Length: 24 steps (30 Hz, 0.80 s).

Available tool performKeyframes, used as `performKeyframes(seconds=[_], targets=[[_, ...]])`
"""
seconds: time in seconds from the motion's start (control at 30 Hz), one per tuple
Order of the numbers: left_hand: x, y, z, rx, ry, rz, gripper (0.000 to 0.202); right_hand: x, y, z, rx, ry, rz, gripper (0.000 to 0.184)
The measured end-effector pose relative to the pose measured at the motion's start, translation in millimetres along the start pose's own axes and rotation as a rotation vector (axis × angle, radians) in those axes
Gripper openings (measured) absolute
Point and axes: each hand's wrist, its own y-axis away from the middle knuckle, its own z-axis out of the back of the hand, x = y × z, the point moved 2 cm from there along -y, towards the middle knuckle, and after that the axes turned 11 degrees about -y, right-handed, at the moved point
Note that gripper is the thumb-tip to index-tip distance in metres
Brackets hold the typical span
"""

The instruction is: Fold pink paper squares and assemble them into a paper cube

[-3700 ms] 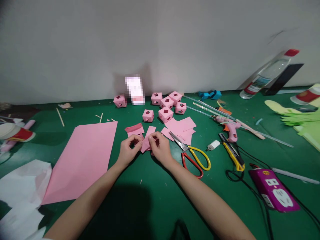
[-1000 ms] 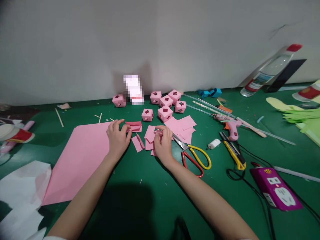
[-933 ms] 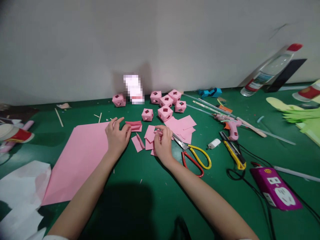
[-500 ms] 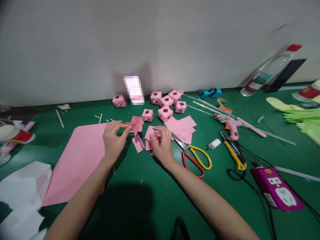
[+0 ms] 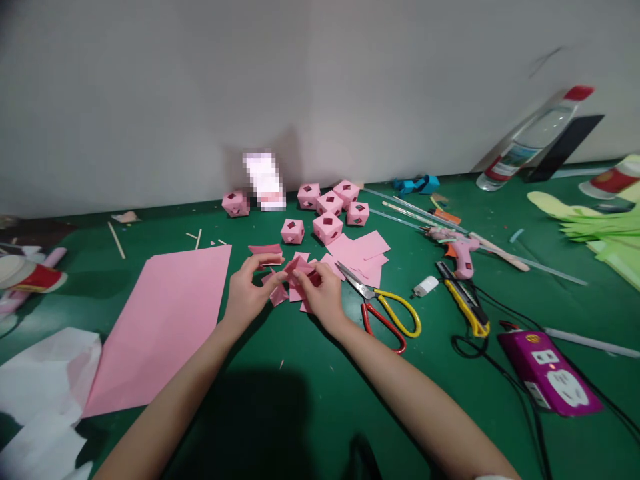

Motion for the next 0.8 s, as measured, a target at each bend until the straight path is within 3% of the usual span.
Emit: performKeyframes(seconds=[0.13, 0.23, 0.33, 0.53, 0.67, 0.8], targets=[[3.5, -0.7, -3.1, 0.167, 0.105, 0.078, 0.037, -1.3, 0.1, -0.4, 0.046, -0.019, 0.013, 0.019], [3.4, 0.9, -4.7, 0.199, 0.058, 0.047, 0.038, -1.4, -0.5, 0.1, 0.056, -0.021, 0.041, 0.027], [2.3, 2.7, -4.6, 0.156, -0.05, -0.034, 0.041, 0.3, -1.0, 0.6, 0.081, -0.042, 0.09, 0.031], [4.6, 5.4, -7.0, 0.084, -0.205, -0.146, 0.044, 1.5, -0.6, -0.2, 0.099, -0.054, 0.083, 0.017], [10.6, 3.5, -4.4, 0.038, -0.163, -0.061, 0.023, 0.3, -0.7, -0.5, 0.021, -0.083, -0.006, 0.031], [23.7, -2.7, 4.4, -0.075, -0.153, 0.031, 0.019, 1.4, -0.8, -1.0, -0.001, -0.112, -0.024, 0.029]])
